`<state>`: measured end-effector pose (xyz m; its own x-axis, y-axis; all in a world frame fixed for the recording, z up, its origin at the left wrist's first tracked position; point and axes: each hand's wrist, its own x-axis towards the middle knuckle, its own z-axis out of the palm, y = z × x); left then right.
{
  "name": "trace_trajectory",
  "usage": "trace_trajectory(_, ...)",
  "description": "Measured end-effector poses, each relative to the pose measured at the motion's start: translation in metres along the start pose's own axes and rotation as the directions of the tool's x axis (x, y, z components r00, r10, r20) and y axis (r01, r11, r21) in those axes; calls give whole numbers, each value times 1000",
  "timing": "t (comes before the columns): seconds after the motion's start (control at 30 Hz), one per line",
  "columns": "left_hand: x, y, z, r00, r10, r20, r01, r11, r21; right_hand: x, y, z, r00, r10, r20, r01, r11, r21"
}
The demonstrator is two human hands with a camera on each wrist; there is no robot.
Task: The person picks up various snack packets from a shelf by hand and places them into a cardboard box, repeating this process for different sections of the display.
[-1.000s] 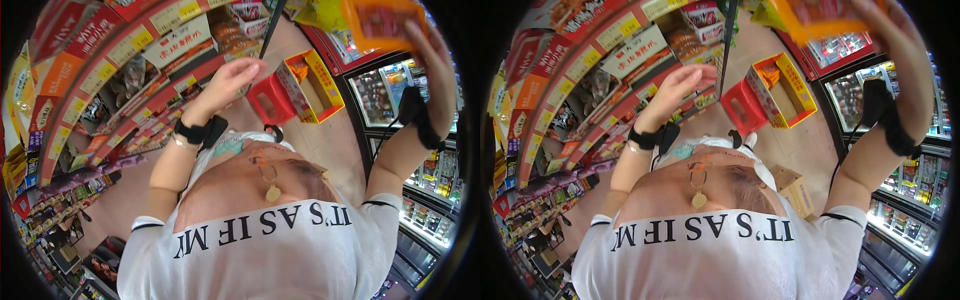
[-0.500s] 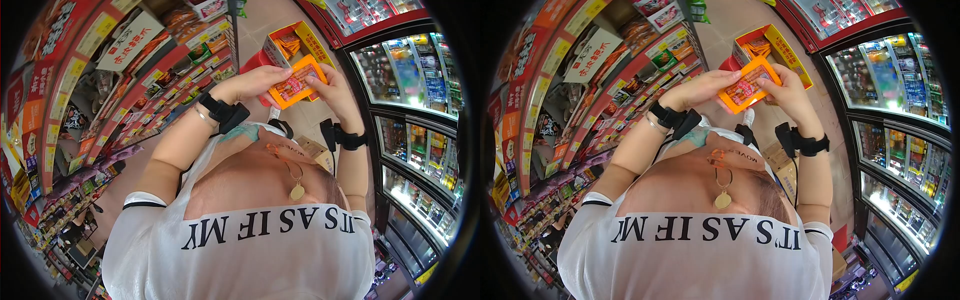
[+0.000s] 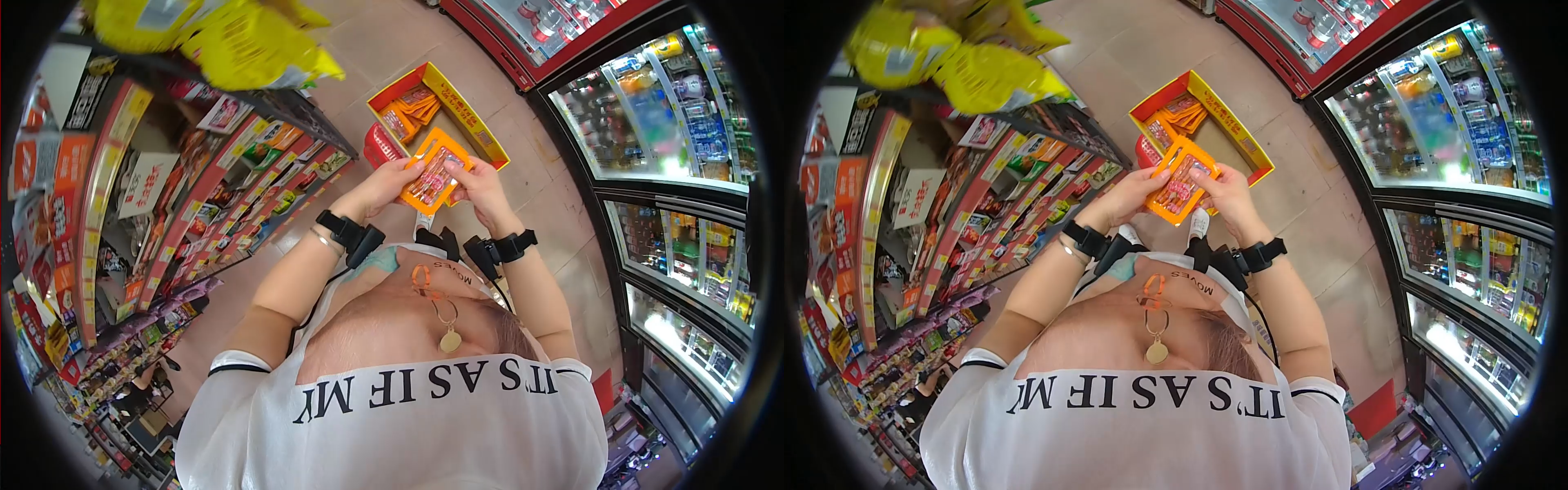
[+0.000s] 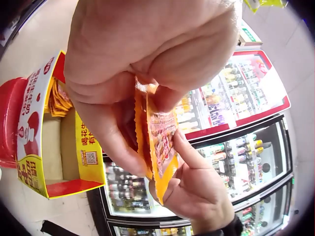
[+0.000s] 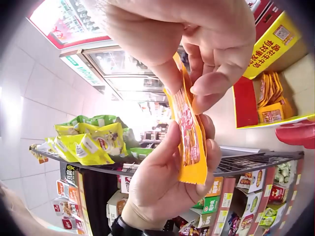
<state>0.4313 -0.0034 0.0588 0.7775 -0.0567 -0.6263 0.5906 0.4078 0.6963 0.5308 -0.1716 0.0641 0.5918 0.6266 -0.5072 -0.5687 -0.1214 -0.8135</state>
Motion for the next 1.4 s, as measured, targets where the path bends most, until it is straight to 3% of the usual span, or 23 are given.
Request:
trace_trajectory(0.13,14,-1,12,991,-111,-70,110,994,-22,8,9,-18,995,102,15,-103,994,28)
trace_trajectory(0.27,33,-14,3,983,-157,-95,146,983,-113,31,33,-29,989,138,50,-133,987,-87)
trace_trajectory(0.33,40,-16,-2,978,-192,-81,180,975,-132,46,46,-29,967,242,84,-224,958,-178)
trace_trajectory(0.47,56,-10,-8,954,-285,-90,275,955,-108,63,58,-23,963,254,92,-256,967,9)
trace_trajectory(0.57,68,-13,-18,946,-307,-104,308,951,-8,84,71,-19,982,169,89,-176,982,74)
trace_trajectory(0.67,78,-11,-35,943,-320,-91,331,931,156,110,77,-18,975,215,51,-220,966,137)
trace_trajectory(0.77,74,-5,-57,949,-297,-109,313,930,192,144,78,-15,978,204,-44,-194,965,176)
trace_trajectory(0.87,56,3,-82,950,-276,-148,302,931,206,186,77,-12,908,371,-194,-330,919,214)
trace_trajectory(0.93,45,3,-107,949,-220,-225,252,959,127,223,93,-13,920,357,-159,-290,897,335)
trace_trajectory(1.07,21,4,-149,915,-254,-313,298,949,101,292,121,-12,811,478,-336,-347,857,382)
trace_trajectory(1.13,12,4,-165,900,-285,-331,284,957,-50,319,141,-19,793,490,-362,-356,855,377)
trace_trajectory(1.2,4,17,-166,891,-316,-325,308,948,-77,339,153,-24,808,447,-385,-373,892,254)
trace_trajectory(1.23,1,21,-166,886,-318,-338,315,947,-65,341,150,-21,788,479,-388,-308,851,425)
trace_trajectory(1.27,-2,23,-167,880,-319,-351,321,946,-55,340,142,-18,786,481,-388,-306,848,433)
trace_trajectory(1.33,-5,25,-169,887,-315,-338,311,948,-68,340,134,-14,774,459,-436,-397,888,230)
trace_trajectory(1.4,-5,23,-172,891,-317,-327,307,948,-82,349,146,-17,728,543,-418,-452,839,303)
